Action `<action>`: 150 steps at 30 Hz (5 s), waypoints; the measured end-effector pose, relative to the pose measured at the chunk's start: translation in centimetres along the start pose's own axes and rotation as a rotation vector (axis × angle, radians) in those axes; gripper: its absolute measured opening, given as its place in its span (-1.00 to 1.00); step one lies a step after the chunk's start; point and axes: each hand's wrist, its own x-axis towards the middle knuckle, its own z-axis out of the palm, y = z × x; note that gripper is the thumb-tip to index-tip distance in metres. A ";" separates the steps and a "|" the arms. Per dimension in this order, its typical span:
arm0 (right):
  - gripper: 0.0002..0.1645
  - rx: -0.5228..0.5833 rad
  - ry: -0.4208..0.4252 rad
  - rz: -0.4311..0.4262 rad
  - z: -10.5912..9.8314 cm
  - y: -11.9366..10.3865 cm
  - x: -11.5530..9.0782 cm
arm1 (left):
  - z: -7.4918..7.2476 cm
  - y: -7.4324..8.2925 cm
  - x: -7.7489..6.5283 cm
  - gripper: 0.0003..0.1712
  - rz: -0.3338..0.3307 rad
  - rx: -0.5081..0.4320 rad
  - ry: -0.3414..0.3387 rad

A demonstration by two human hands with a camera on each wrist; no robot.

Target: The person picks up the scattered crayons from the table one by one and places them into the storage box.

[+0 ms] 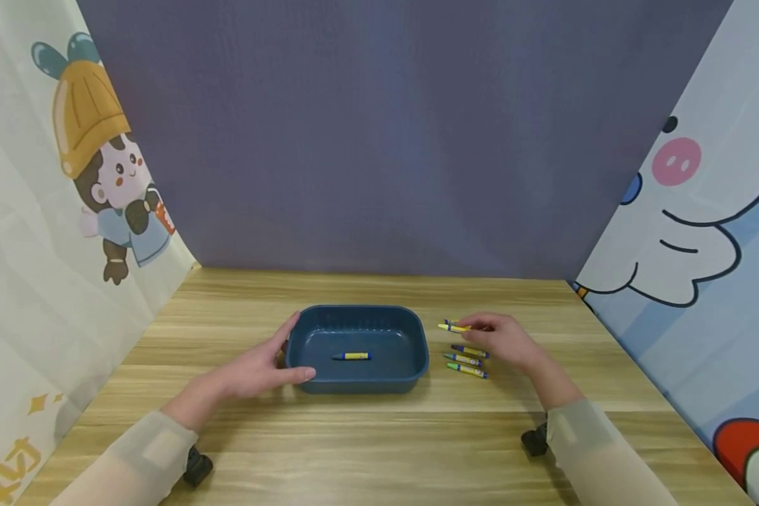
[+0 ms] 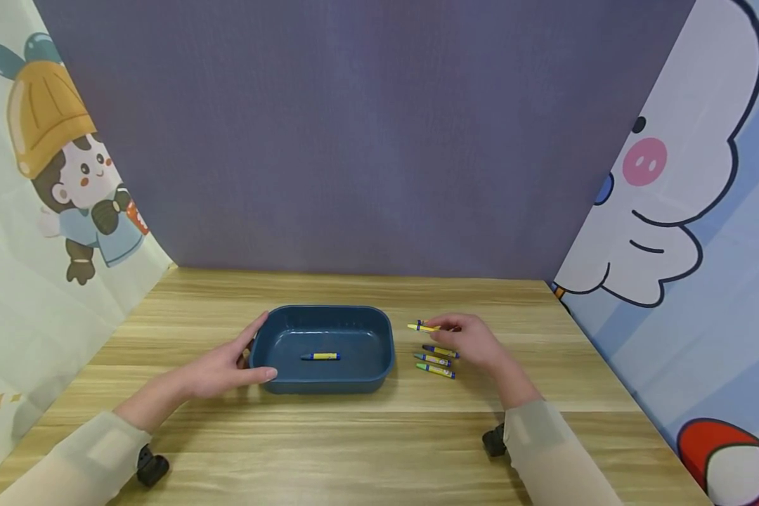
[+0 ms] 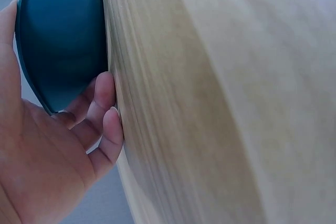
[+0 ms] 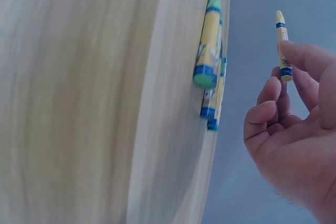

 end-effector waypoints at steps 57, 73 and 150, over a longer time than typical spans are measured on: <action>-0.75 0.109 -0.159 -0.270 11.3 -12.7 4.9 | -0.1 0.2 0.0 0.40 -0.010 0.048 0.014; -0.79 -0.044 -0.180 -0.151 13.3 -11.8 5.3 | 0.1 -0.1 0.0 0.40 0.006 0.040 0.021; -0.69 -0.026 -0.187 -0.171 12.9 -12.7 5.2 | 0.0 0.1 -0.3 0.38 -0.022 0.011 -0.004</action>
